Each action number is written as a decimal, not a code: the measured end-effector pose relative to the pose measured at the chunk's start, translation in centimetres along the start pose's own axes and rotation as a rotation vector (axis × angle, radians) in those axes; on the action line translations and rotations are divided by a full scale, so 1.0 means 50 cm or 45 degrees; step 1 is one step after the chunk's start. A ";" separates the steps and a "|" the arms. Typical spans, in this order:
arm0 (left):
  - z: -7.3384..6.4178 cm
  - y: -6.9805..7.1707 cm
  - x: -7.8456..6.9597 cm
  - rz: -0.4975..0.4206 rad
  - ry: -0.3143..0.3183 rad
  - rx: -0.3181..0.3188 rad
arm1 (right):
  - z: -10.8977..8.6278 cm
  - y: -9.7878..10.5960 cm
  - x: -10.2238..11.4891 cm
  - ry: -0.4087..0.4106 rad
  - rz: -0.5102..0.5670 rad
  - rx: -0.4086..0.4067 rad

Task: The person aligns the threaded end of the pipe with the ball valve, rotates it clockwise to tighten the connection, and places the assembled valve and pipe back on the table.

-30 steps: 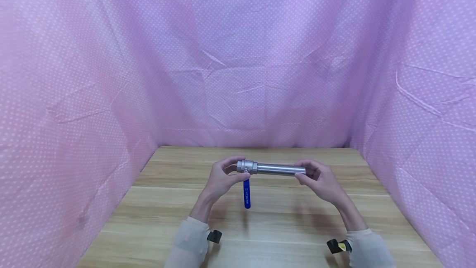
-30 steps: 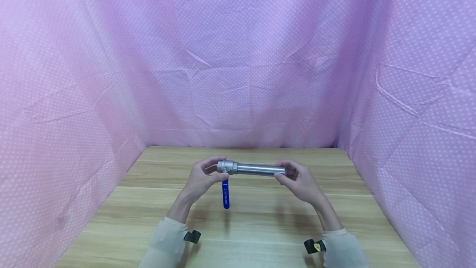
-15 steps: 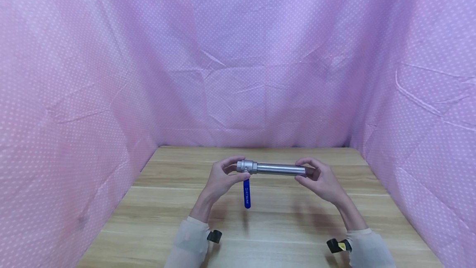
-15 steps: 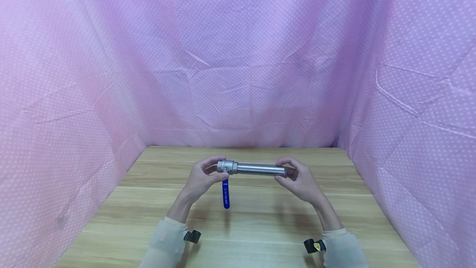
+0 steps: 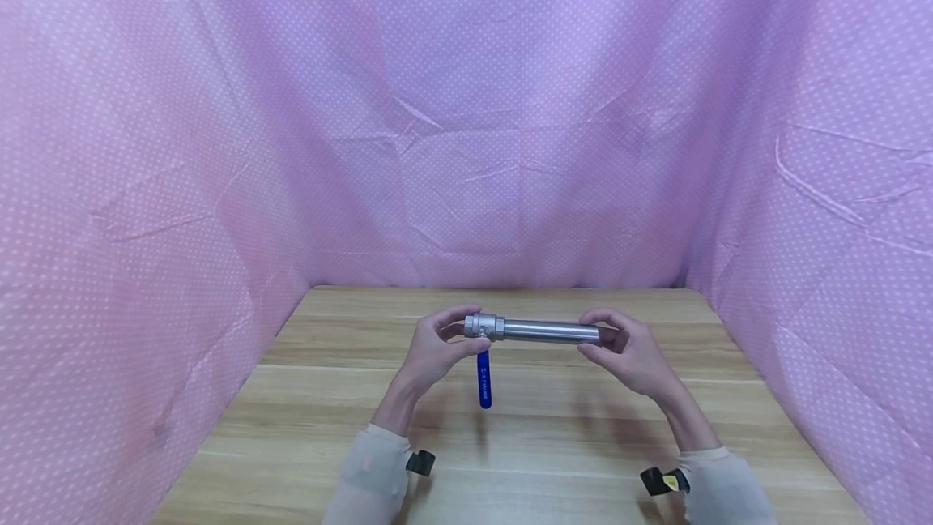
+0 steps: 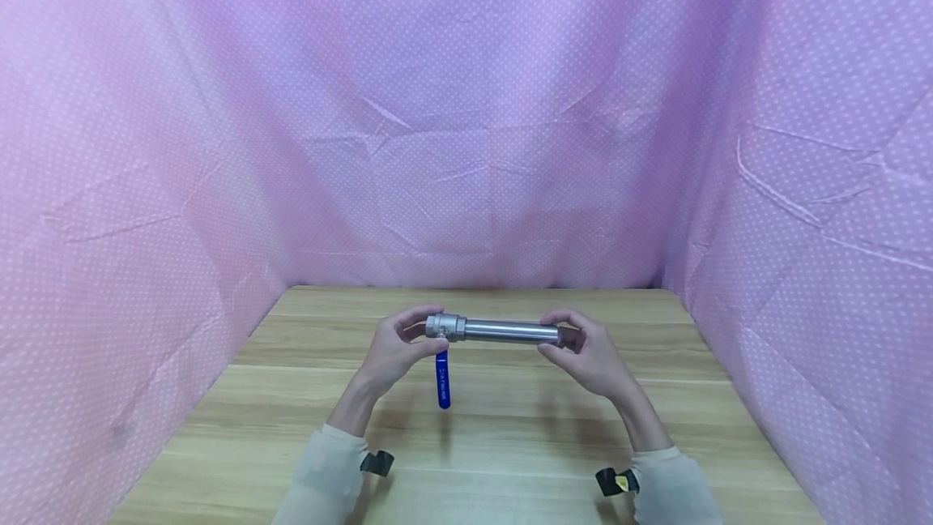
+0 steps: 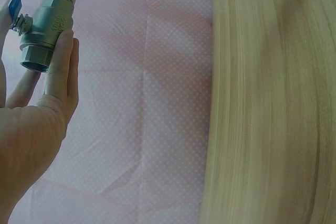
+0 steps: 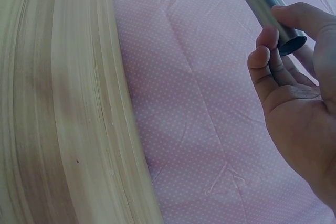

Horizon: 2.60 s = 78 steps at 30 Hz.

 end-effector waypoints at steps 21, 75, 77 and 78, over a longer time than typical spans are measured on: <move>-0.001 -0.001 -0.001 0.004 -0.013 0.000 | -0.001 0.003 0.000 -0.036 -0.103 -0.030; 0.000 0.001 0.002 0.027 -0.027 -0.006 | 0.001 0.002 -0.002 -0.026 -0.091 -0.017; 0.000 0.001 0.002 0.025 -0.027 -0.004 | 0.001 0.002 -0.002 -0.030 -0.094 -0.012; 0.000 0.001 0.002 0.023 -0.027 -0.002 | 0.001 0.002 -0.003 -0.031 -0.095 -0.009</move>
Point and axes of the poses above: each hand's wrist, its own z-axis towards the middle knuckle, its own y-axis out of the back of the hand, x = y × z, the point moved 7 cm from there along z, towards the middle knuckle, and after that the axes turned 5 degrees about x, right-handed, at the moved point
